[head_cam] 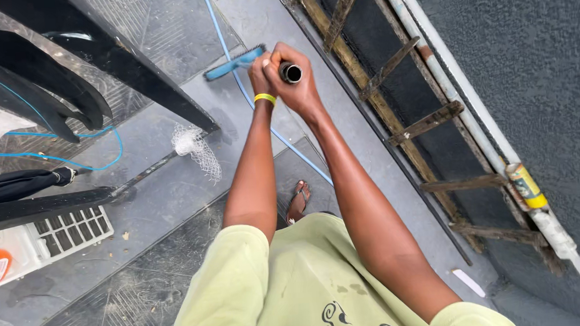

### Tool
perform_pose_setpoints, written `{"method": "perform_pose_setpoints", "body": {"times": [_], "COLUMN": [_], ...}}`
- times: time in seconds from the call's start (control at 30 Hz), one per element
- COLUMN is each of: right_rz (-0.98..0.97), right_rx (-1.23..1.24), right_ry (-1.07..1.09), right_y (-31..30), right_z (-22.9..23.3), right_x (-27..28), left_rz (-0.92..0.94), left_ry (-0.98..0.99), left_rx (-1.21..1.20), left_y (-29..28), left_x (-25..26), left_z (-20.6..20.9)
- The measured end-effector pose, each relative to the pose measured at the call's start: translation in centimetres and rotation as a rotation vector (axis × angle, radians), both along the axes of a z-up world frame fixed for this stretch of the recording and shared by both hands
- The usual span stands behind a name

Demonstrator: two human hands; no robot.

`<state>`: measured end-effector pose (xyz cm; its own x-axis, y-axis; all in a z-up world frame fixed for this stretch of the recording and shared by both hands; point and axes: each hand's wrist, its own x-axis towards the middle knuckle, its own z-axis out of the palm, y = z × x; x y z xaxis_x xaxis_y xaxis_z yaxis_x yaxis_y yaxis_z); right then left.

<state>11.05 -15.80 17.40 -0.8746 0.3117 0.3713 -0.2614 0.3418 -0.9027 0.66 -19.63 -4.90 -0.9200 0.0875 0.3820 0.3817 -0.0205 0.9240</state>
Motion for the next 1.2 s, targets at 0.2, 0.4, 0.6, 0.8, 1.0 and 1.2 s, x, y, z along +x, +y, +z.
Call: {"method": "perform_pose_setpoints", "body": {"times": [0.2, 0.4, 0.6, 0.8, 1.0, 1.2], "right_rz": [0.066, -0.14, -0.283, -0.46, -0.628, -0.648], "right_rx": [-0.059, -0.136, 0.048, -0.295, -0.128, 0.023], "right_ry": [-0.173, 0.007, 0.033, 0.066, 0.257, 0.038], "right_y": [-1.5, 0.4, -1.6, 3.4, 6.6, 6.3], "right_z": [-0.3, 5.1, -0.7, 1.6, 2.8, -4.3], "right_x": [-0.9, 0.5, 4.2, 7.7, 10.4, 13.1], "left_rz": [-0.102, -0.341, -0.533, -0.811, -0.733, -0.724], "left_ry": [-0.167, -0.068, -0.136, -0.13, 0.103, -0.083], "left_rx": [-0.07, -0.064, -0.228, -0.335, -0.316, -0.227], "left_y": [-2.8, 0.5, 1.1, 5.6, 13.6, 13.7], "left_x": [4.9, 3.6, 4.5, 8.5, 9.8, 13.9], "left_z": [-1.8, 6.0, -0.5, 1.8, 2.6, -5.0]}}
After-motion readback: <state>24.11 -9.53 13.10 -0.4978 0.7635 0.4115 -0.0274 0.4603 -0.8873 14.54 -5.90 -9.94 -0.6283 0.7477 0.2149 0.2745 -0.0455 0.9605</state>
